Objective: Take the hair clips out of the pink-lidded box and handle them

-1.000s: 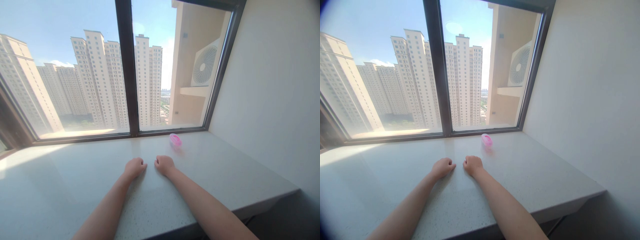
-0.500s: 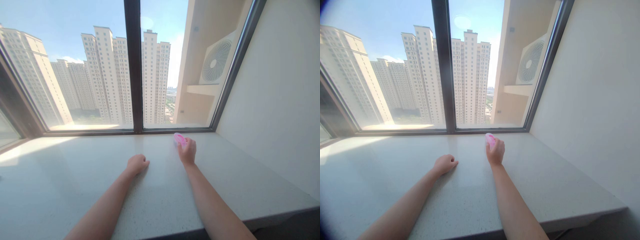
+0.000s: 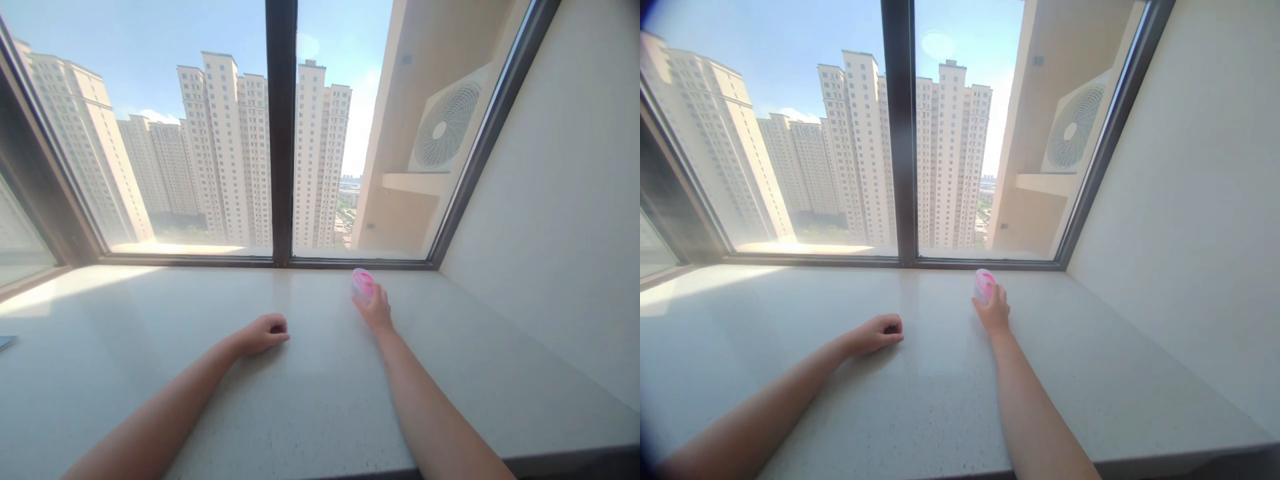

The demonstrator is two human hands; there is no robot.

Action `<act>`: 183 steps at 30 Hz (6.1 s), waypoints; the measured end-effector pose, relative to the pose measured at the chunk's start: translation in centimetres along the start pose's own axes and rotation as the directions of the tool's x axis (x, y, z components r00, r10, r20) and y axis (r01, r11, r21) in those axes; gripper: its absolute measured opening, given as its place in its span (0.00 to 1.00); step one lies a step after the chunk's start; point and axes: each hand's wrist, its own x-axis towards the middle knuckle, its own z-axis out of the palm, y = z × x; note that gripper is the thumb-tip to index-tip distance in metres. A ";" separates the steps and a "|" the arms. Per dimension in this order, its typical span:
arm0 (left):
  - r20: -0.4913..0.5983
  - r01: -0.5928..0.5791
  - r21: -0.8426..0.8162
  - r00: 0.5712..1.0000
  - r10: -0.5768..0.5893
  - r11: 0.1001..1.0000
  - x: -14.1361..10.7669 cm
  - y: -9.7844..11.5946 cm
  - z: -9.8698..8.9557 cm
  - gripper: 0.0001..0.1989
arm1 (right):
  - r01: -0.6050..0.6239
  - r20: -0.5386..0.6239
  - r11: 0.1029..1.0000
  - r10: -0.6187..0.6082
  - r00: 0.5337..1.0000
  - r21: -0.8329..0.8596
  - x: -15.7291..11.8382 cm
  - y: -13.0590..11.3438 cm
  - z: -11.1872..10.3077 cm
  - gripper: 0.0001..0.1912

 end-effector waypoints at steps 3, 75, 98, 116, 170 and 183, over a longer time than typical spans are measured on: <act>-0.075 -0.089 -0.187 0.994 0.076 0.978 -0.5 -0.4 0.4 0.13 | -0.018 -0.026 1.000 0.019 0.999 0.020 0.1 0.2 -0.4 0.24; -0.278 -0.587 0.682 0.344 0.897 0.436 -2.6 5.2 0.4 0.17 | -0.256 0.670 0.649 -0.537 0.513 0.717 -5.6 -10.9 -2.8 0.28; -0.363 -0.488 0.577 0.566 0.740 0.655 -1.5 4.0 0.2 0.29 | -0.032 0.497 0.648 -0.551 0.670 0.761 -4.8 -10.2 -3.1 0.36; -0.322 -0.417 0.008 0.859 0.397 0.909 -1.7 2.3 -0.2 0.27 | 0.079 0.496 0.680 -0.605 0.623 0.729 -4.8 -9.7 -3.5 0.31; -0.311 -0.334 -0.091 0.904 0.292 0.938 -0.9 1.2 0.1 0.32 | 0.104 0.508 0.968 -0.211 0.835 0.229 -3.3 -8.5 -4.3 0.23; -0.306 -0.342 -0.108 0.905 0.297 0.933 -0.7 0.8 0.2 0.31 | 0.016 0.696 0.932 -0.283 0.660 0.363 -3.9 -9.2 -4.2 0.16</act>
